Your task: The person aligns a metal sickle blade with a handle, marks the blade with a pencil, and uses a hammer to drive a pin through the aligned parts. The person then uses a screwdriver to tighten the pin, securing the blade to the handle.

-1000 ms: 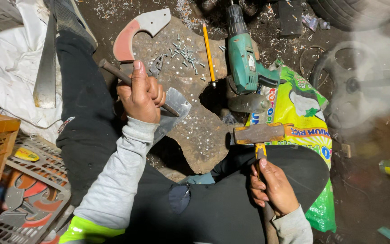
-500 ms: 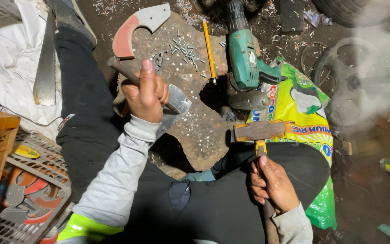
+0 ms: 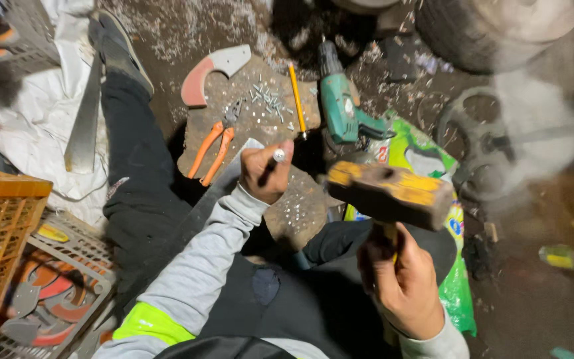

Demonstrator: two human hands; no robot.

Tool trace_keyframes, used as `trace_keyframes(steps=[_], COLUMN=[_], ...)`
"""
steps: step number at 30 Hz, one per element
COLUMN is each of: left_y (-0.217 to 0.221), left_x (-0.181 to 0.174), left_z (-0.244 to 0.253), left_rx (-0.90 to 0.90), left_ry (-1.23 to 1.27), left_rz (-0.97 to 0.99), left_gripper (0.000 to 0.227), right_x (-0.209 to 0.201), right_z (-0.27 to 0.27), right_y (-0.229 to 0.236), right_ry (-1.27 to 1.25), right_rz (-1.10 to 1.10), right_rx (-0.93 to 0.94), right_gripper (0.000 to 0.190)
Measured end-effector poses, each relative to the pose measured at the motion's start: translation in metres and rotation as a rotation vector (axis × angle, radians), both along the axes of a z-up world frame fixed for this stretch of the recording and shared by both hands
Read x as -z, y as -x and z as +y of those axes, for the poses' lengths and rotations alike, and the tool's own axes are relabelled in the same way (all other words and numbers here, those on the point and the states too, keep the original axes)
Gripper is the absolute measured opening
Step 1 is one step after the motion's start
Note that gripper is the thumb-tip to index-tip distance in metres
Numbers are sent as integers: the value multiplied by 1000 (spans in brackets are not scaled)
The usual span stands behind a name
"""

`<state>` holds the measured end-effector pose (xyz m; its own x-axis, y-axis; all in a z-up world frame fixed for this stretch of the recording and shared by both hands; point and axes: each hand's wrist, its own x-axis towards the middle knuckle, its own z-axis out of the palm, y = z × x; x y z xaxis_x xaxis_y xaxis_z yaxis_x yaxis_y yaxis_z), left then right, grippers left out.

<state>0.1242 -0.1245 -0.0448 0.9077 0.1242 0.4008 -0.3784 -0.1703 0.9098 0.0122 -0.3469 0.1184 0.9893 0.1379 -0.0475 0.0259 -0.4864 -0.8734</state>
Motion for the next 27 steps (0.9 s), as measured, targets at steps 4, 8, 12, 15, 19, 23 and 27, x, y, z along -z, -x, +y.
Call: trace_keyframes(steps=[4, 8, 12, 15, 19, 23, 27], left_y=[-5, -3, -2, 0, 4, -14, -12], left_x=[-18, -9, -2, -9, -17, -16, 14], left_z=[-2, 0, -3, -7, -5, 1, -7], left_rx=[17, 80, 78, 40, 26, -32, -110], left_ry=[14, 2, 15, 10, 37, 36, -39], left_rz=[13, -72, -57, -30, 13, 10, 84], left_gripper=[23, 13, 16, 22, 25, 30, 36], right_x=[-42, -58, -99, -151, -124, -47, -52], right_z=[20, 48, 67, 47, 41, 52, 1], right_y=[-31, -50, -60, -53, -42, -56, -31], right_ry=[295, 416, 536, 462, 557, 541, 556], right_rz=[-108, -67, 79, -301, -449, -100, -221], right_rx=[-79, -186, -199, -257, -174, -211, -169], right_gripper=[28, 23, 25, 20, 23, 28, 26])
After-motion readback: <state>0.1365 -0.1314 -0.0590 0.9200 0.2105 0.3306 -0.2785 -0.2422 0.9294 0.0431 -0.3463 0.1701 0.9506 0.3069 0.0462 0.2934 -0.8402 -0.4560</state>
